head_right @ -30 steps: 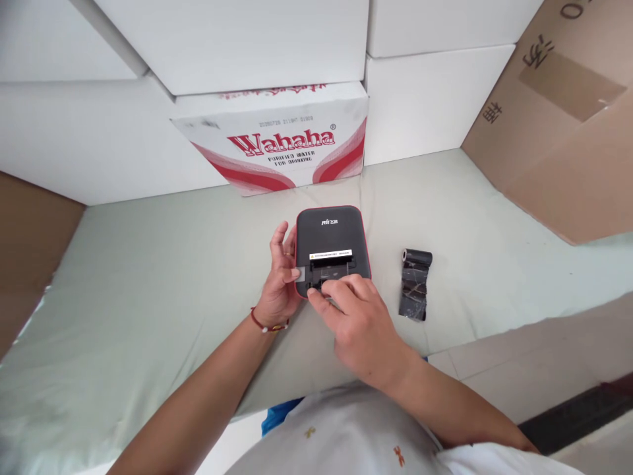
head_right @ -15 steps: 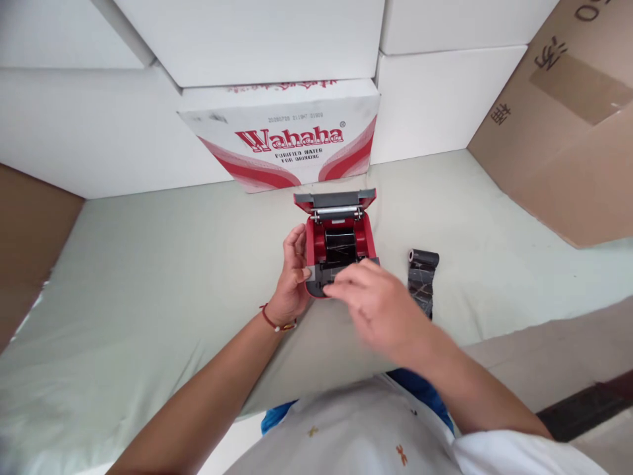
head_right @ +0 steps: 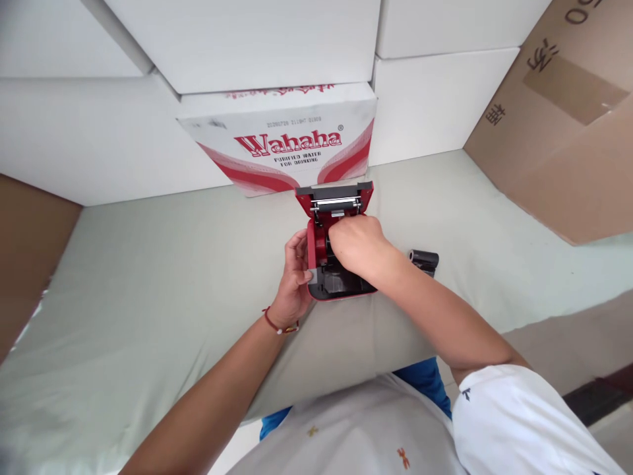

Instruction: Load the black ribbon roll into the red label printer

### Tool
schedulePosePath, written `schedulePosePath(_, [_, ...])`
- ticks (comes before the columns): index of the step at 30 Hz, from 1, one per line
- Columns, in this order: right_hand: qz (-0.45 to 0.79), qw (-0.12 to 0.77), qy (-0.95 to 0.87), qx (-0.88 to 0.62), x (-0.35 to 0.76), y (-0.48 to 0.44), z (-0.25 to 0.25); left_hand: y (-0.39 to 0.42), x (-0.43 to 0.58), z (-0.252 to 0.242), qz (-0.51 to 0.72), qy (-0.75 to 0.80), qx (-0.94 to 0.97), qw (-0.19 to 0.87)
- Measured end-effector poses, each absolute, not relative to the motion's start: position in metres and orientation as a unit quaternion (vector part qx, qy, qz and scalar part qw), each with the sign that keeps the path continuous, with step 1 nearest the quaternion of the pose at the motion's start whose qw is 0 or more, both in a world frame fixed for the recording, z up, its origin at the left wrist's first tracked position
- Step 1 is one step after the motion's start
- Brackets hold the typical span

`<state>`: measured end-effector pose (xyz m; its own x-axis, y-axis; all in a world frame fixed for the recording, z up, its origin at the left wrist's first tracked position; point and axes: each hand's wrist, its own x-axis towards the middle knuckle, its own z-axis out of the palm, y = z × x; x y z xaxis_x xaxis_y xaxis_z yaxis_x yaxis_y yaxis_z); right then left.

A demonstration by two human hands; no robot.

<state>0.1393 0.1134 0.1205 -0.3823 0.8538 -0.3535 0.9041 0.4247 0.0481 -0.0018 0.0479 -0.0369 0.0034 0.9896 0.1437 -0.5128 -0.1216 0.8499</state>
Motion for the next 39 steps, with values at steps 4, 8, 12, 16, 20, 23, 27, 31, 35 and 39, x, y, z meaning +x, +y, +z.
schedulePosePath(4, [-0.068, 0.153, 0.821, 0.546, 0.147, 0.097, 0.126, 0.047, -0.002, -0.035, 0.632, 0.304, 0.402, 0.589])
schedulePosePath(8, [-0.120, 0.026, 0.840, 0.529, 0.187, 0.064, 0.148, 0.046, -0.003, -0.031, 0.630, 0.302, 0.398, 0.594])
schedulePosePath(12, [-0.227, -0.130, 0.807, 0.529, 0.260, 0.043, 0.161, 0.045, -0.003, -0.029, 0.628, 0.300, 0.383, 0.608])
schedulePosePath(16, [-0.258, -0.097, 0.753, 0.597, 0.311, 0.045, 0.133, 0.044, -0.004, -0.026, 0.624, 0.306, 0.373, 0.615])
schedulePosePath(20, [-0.301, -0.028, 0.768, 0.565, 0.301, 0.051, 0.093, 0.044, -0.006, -0.023, 0.623, 0.314, 0.363, 0.618])
schedulePosePath(23, [-0.286, -0.051, 0.771, 0.567, 0.290, 0.052, 0.080, 0.044, -0.007, -0.021, 0.624, 0.317, 0.353, 0.621])
schedulePosePath(27, [-0.154, -0.101, 0.734, 0.654, 0.313, 0.053, 0.077, 0.044, -0.006, -0.020, 0.625, 0.319, 0.350, 0.620])
schedulePosePath(31, [-0.080, -0.010, 0.724, 0.685, 0.339, 0.058, 0.063, 0.046, -0.006, -0.022, 0.625, 0.320, 0.357, 0.616])
schedulePosePath(35, [-0.129, 0.021, 0.762, 0.635, 0.336, 0.064, 0.052, 0.047, -0.008, -0.023, 0.623, 0.324, 0.368, 0.609])
schedulePosePath(39, [-0.153, 0.007, 0.791, 0.593, 0.331, 0.065, 0.069, 0.046, -0.009, -0.024, 0.623, 0.322, 0.374, 0.607])
